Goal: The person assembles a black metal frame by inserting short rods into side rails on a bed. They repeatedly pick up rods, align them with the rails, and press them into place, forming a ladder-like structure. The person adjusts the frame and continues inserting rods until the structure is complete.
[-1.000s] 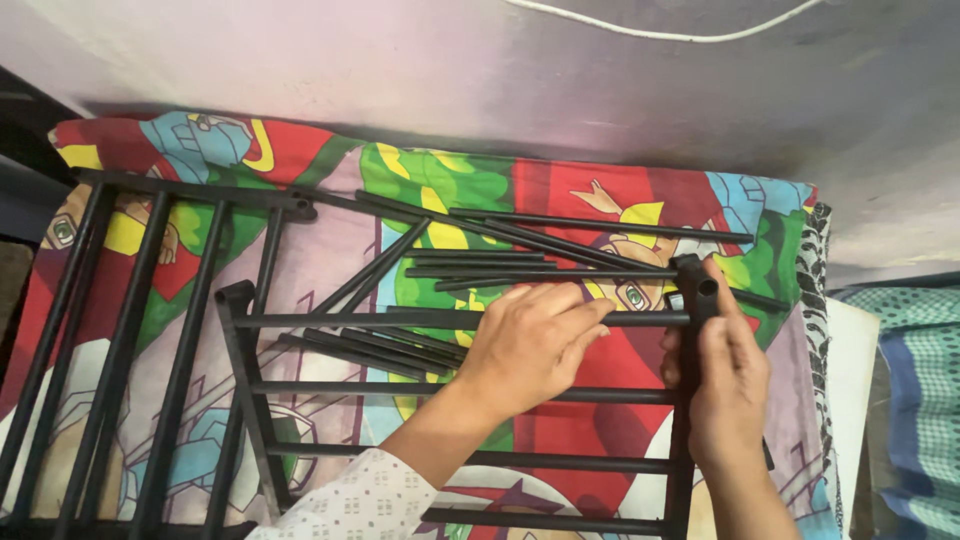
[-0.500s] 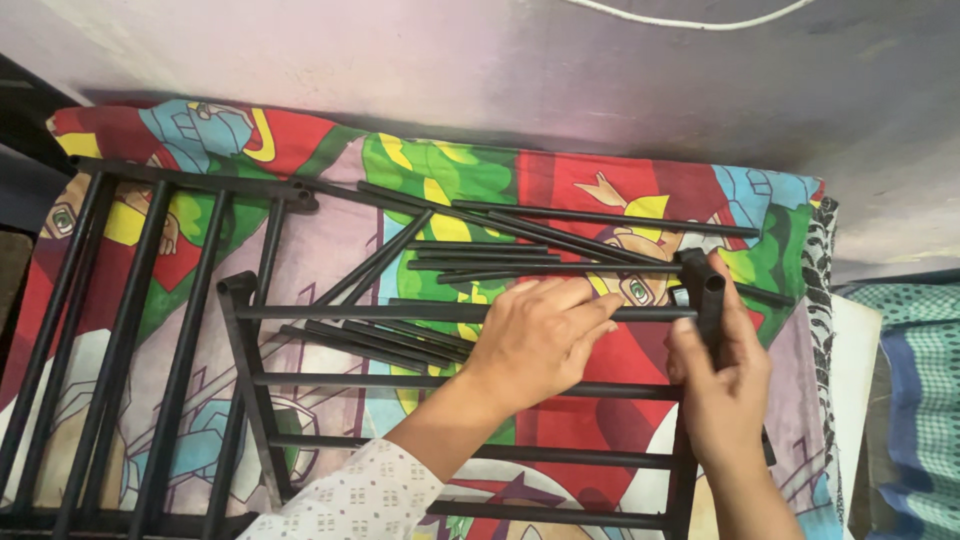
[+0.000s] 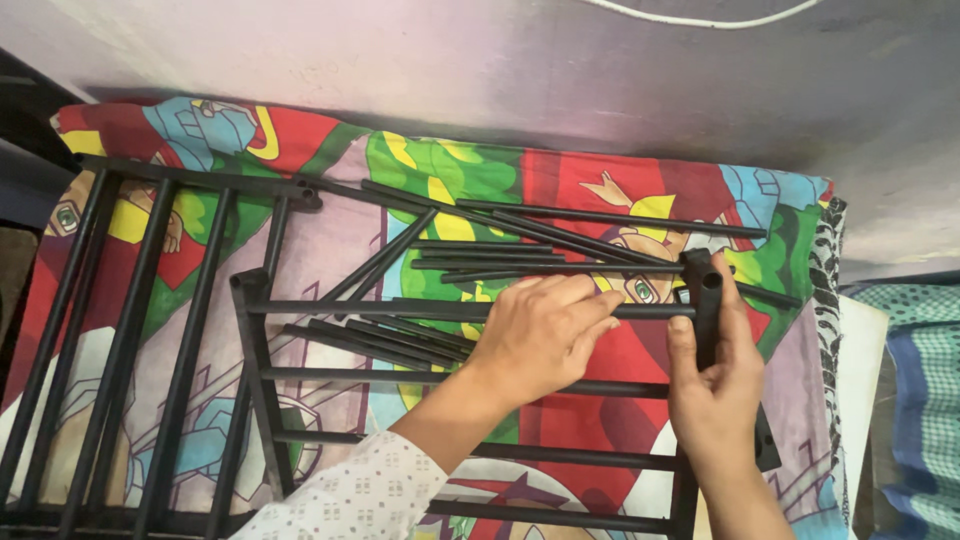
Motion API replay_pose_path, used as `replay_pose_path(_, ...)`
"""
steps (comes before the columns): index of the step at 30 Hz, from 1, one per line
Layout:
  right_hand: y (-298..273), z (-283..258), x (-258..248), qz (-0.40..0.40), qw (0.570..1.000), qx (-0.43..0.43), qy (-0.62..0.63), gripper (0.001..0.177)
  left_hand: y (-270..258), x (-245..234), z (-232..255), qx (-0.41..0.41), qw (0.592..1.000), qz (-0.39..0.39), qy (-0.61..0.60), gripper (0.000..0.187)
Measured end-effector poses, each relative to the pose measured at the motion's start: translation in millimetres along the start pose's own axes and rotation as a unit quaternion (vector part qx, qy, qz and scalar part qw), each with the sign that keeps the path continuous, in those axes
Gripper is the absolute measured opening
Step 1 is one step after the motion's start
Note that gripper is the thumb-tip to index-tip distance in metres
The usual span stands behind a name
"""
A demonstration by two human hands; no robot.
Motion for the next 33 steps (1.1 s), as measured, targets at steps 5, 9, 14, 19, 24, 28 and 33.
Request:
replay_pose_path(5, 3.0, -0.1, 2.8, 0.007, 0.999, 0.038, 0.007, 0.061, -0.9, 1.8, -3.0, -0.004, 1.000, -0.003, 0.003, 0.022)
replay_pose_path(9, 4.3, -1.4, 6.7, 0.026, 0.999, 0.031, 0.009, 0.056, -3.4, 5.7, -3.4, -0.007, 1.000, 0.001, 0.005, 0.023)
replay_pose_path(14, 3.2, -1.9, 10.5, 0.048, 0.997, 0.021, -0.049, 0.054, -3.6, 4.9, -8.7, -0.010, 1.000, 0.006, -0.002, 0.022)
replay_pose_path(19, 12.0, 3.9, 9.2, 0.036, 0.999, 0.001, -0.028, 0.052, 5.4, 1.5, -7.2, -0.059, 0.998, -0.008, -0.028, 0.023)
replay_pose_path(24, 23.2, 24.4, 9.1, 0.038, 0.996, 0.072, -0.020, 0.055, -12.6, -7.7, -21.5, -0.092, 0.992, 0.080, -0.038, 0.041)
replay_pose_path(28, 29.0, 41.2, 6.9, 0.039, 0.997, 0.060, -0.011, 0.052, -103.6, -69.1, -79.6, -0.240, 0.921, 0.241, 0.193, 0.045)
replay_pose_path(33, 31.3, 63.5, 7.0, 0.019, 0.991, 0.128, 0.034, 0.055, -256.7, -133.5, -133.9, -0.492, 0.830, 0.142, 0.221, 0.038)
Point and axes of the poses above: each hand's wrist, its own y-axis towards the middle knuckle, its own x-axis out of the palm, z = x × y, the point moved 2 cm from there along y, towards the middle knuckle, and after that the axes turned 14 degrees about x, right-handed, at the moved point
